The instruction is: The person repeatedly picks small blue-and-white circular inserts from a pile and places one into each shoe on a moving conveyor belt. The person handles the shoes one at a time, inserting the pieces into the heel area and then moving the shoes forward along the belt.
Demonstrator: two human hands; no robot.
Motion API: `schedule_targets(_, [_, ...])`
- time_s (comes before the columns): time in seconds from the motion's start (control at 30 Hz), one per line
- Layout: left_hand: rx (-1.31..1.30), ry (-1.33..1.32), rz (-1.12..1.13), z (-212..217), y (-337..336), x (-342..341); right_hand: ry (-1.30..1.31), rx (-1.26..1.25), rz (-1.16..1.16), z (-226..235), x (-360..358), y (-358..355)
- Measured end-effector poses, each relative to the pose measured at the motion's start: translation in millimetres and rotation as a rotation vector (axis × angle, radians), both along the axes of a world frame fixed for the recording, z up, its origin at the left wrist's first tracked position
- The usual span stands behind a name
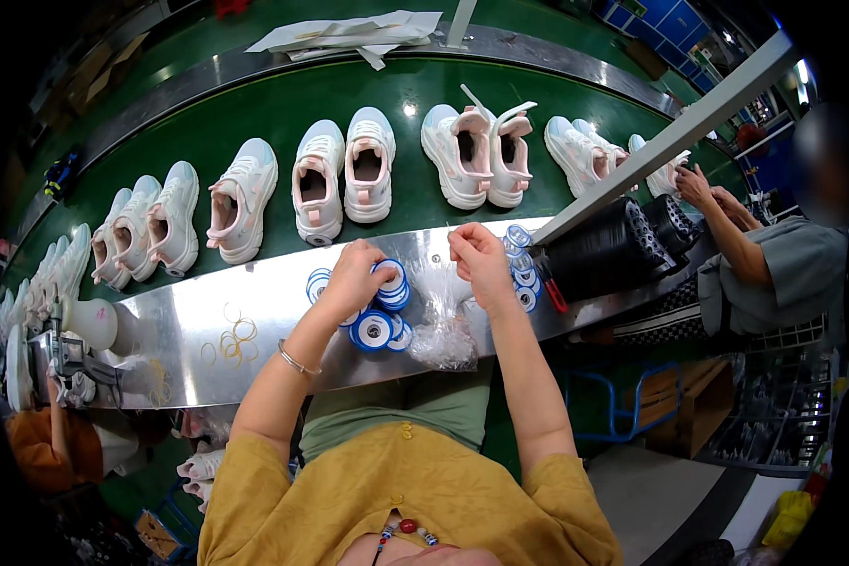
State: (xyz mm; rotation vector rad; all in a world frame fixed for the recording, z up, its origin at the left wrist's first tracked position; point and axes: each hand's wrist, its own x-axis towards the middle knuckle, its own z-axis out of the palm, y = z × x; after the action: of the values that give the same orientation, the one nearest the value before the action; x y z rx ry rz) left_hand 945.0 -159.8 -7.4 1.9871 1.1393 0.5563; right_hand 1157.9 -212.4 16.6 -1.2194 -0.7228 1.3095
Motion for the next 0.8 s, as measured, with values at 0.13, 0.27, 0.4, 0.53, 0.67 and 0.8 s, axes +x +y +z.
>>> schedule_targets(0.13, [0.064,0.033,0.016,7,-7,-13,-0.027,0.0,0.039,5,-16,3])
schedule_targets(0.27, [-0.186,-0.084,0.01,21,-5,-22,-0.059,-0.017,0.05,7,-24,2])
schedule_targets(0.4, [-0.331,-0.141,0.012,23,-2,-29,-0.07,-0.022,0.046,7,-29,2])
schedule_targets(0.53, [-0.416,-0.14,0.038,34,-5,-27,-0.092,-0.03,0.049,6,-27,2])
schedule_targets(0.67, [-0.425,-0.103,0.056,41,-8,-21,-0.096,-0.045,0.057,5,-21,0])
schedule_targets(0.8, [-0.624,-0.616,0.161,42,-3,-15,-0.119,-0.054,0.089,11,-17,-2])
